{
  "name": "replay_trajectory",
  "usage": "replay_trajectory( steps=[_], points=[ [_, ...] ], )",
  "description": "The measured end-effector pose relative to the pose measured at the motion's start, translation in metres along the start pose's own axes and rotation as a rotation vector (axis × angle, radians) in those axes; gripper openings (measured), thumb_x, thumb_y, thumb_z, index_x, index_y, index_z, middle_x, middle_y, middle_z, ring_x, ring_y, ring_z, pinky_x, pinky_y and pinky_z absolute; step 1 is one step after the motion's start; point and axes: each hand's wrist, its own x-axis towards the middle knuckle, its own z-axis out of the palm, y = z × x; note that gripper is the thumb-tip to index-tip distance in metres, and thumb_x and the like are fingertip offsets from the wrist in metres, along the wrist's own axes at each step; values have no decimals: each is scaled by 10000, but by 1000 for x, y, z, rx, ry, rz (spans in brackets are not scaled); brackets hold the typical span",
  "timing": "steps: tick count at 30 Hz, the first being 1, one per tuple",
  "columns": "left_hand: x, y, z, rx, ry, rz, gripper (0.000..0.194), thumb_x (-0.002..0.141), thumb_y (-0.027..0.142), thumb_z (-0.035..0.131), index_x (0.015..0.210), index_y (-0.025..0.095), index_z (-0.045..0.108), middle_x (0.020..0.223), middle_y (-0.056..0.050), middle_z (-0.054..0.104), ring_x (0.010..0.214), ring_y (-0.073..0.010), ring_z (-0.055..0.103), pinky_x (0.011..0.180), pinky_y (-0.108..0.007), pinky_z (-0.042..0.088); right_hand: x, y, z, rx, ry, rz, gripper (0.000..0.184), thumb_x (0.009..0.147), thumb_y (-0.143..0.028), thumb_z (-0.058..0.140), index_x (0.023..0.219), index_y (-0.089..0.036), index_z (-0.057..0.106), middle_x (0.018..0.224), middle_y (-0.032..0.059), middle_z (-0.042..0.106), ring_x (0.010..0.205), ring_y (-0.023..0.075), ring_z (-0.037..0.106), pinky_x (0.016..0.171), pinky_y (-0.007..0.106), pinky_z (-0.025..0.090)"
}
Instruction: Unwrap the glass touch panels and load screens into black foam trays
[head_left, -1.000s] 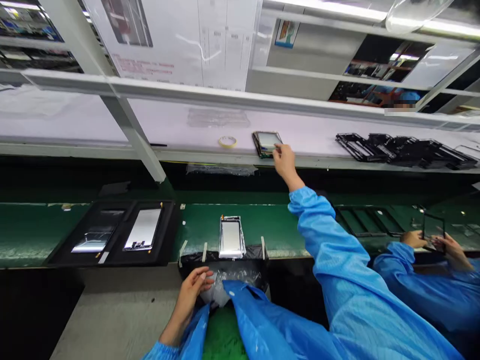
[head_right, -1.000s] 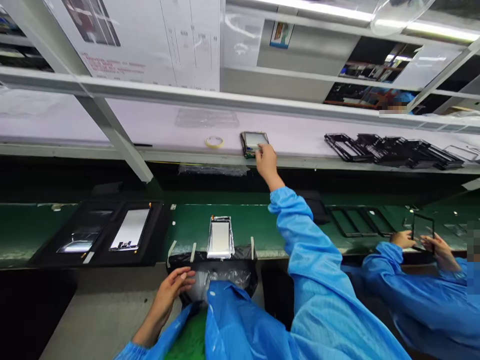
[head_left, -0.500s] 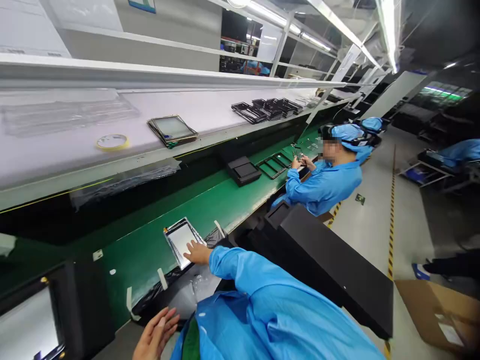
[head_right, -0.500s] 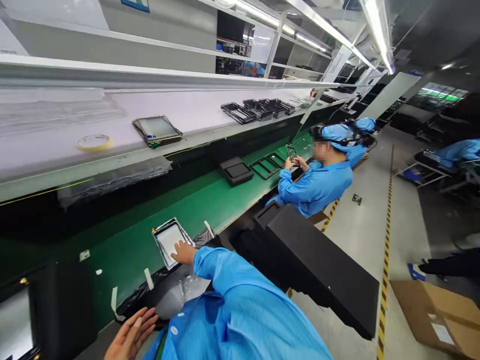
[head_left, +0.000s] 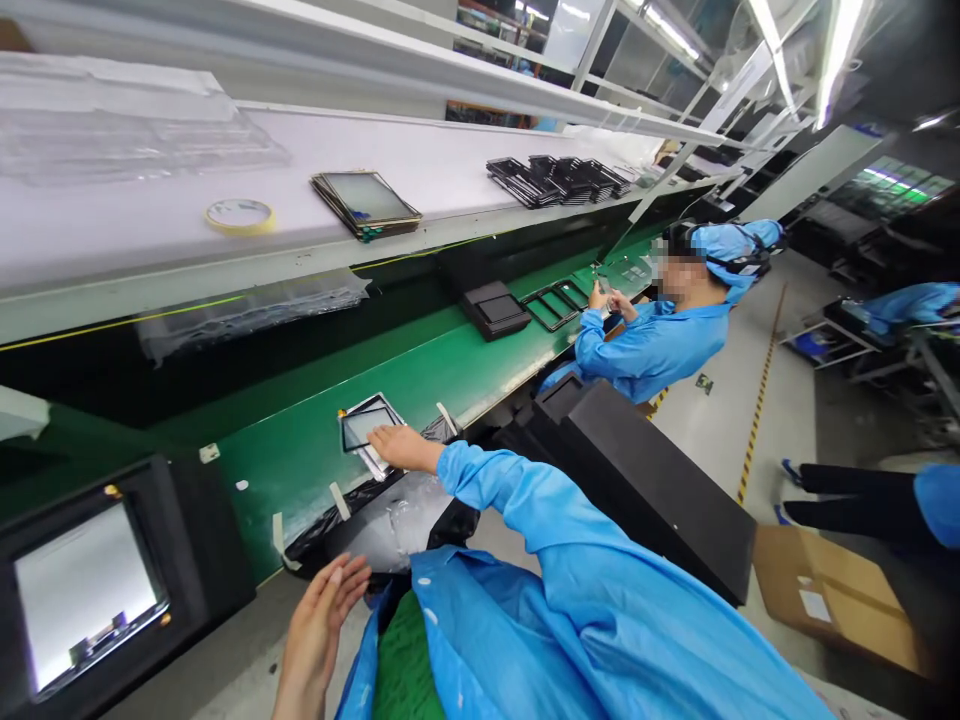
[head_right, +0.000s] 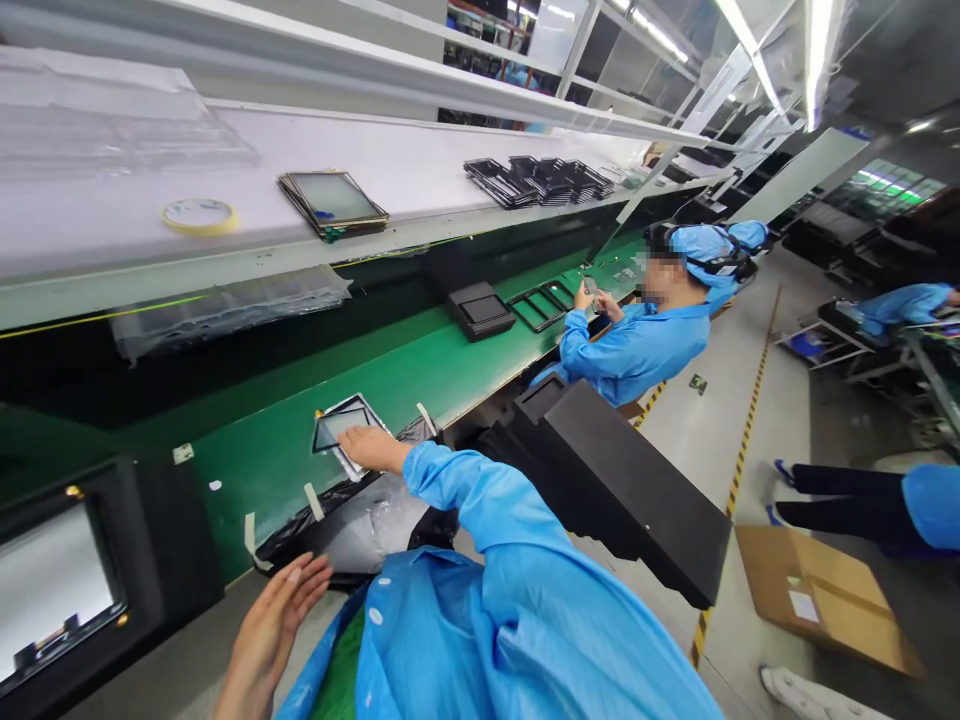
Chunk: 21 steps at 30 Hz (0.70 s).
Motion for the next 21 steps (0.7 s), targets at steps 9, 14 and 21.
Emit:
replay_trajectory(
  steps=[9,14,21],
  points=[
    [60,62,63,-566,-401,-111,515,1022,417,412,1450,133,457,1349,-249,626,1162,-324,670,1003,-556,520,-76,-86,-47,152,340,-191,321,992,-138,462,1288,-100,581,1280,174,656,1216,225,603,1016,372,498],
    [31,57,62,-471,-473,-52,550,1020,389,462,1497,118,415,1348,-206,636,1076,-248,692,950,-379,542,-94,-81,-56,505,281,-171,349,874,-402,726,1148,-192,674,1202,119,662,1122,233,588,949,374,518],
    [-9,41,56,-370,-566,-24,632,983,448,542,1545,224,359,1338,-149,644,951,-212,703,830,-343,562,-103,-99,-78,529,106,-192,184,978,-331,578,1052,-210,696,1073,85,678,1047,203,600,884,335,523]
  ],
)
